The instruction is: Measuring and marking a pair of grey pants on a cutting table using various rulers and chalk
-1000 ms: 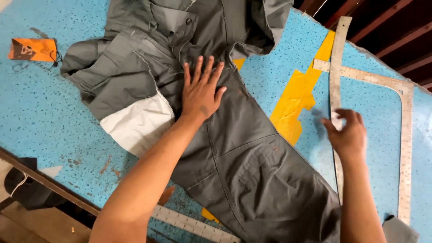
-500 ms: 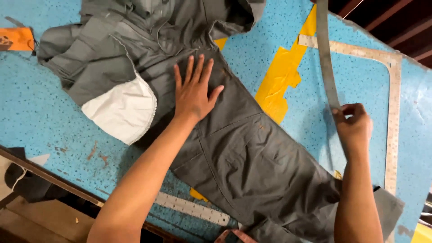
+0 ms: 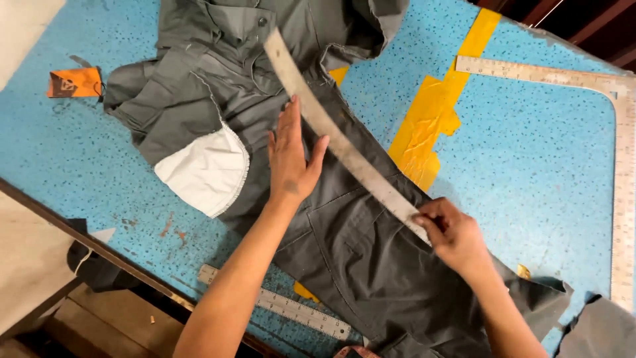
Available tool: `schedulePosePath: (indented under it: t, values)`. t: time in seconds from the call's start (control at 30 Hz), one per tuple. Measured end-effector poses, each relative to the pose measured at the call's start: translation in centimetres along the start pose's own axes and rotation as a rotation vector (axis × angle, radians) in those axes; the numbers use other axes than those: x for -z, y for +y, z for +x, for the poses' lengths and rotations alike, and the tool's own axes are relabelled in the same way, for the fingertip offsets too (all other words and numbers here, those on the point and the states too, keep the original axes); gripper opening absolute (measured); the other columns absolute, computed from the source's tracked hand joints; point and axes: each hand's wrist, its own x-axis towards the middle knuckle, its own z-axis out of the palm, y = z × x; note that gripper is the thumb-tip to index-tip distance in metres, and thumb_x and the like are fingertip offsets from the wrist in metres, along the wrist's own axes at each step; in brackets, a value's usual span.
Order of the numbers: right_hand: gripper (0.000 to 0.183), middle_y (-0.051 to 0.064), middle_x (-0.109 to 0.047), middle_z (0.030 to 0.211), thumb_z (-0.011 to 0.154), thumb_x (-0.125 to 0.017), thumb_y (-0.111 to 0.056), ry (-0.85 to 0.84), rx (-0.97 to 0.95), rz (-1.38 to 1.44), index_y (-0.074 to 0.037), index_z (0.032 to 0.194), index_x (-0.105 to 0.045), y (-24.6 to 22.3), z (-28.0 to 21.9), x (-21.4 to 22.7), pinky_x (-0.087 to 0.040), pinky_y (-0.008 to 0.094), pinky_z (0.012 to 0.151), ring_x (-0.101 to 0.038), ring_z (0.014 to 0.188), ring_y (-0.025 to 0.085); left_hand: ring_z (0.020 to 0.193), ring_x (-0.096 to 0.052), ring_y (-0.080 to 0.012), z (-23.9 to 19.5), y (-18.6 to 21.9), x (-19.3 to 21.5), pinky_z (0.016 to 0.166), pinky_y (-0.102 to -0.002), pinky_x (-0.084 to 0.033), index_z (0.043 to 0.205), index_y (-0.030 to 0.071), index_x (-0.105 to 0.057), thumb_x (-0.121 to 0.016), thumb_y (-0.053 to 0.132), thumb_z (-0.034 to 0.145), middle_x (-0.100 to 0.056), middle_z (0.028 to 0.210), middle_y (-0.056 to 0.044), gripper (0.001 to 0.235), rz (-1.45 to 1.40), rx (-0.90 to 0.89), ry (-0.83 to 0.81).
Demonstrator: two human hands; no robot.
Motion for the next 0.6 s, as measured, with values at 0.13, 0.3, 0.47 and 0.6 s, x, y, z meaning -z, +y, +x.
schedulePosePath:
  t: [0.13,0.3,0.47,0.6]
  values:
    - [0.019,0.012,-0.072,0.08,0.089,-0.078,-0.026,-0.018,0.127,-0.141,-0.013,0.101,-0.071,3.2,0.4,-1.7,-0.055,0.048,0.064,-0.07,0.072,0.041,0.157,-0.01,-0.0467,1.3,-0.2,-1.5,0.118,-0.074,-0.003,0.169,0.017,-0.014,-0.05,0.059,0.106,-0.014,0.171,-0.024,0.084,0.193,0.013,-0.145]
    - [0.023,0.01,-0.071,0.082,0.088,-0.077,-0.03,0.014,0.159,-0.175,-0.016,0.105,-0.07,4.2,-0.1,-1.4,-0.054,0.051,0.064,-0.069,0.071,0.039,0.159,-0.004,-0.0442,2.4,0.6,-2.3,0.115,-0.077,0.006,0.168,0.018,-0.015,-0.053,0.067,0.1,-0.011,0.173,-0.021,0.093,0.349,0.004,-0.292]
    - [0.023,-0.006,-0.07,0.095,0.089,-0.074,-0.041,0.13,0.266,-0.523,-0.025,0.101,-0.065,4.5,-1.2,-0.4,-0.058,0.04,0.067,-0.072,0.072,0.027,0.16,-0.006,-0.0376,2.7,0.8,-2.8,0.119,-0.073,0.006,0.167,0.013,-0.015,-0.062,0.069,0.092,-0.012,0.174,-0.014,0.105,0.391,0.022,-0.322]
    - [0.036,-0.005,-0.065,0.094,0.082,-0.077,-0.048,0.111,0.288,-0.575,-0.029,0.109,-0.065,3.6,-2.8,0.8,-0.06,0.041,0.066,-0.072,0.071,0.026,0.159,-0.01,-0.0413,2.4,-0.3,-3.7,0.12,-0.071,0.002,0.167,0.013,-0.022,-0.062,0.074,0.09,-0.014,0.173,-0.019,0.106,0.365,-0.006,-0.241]
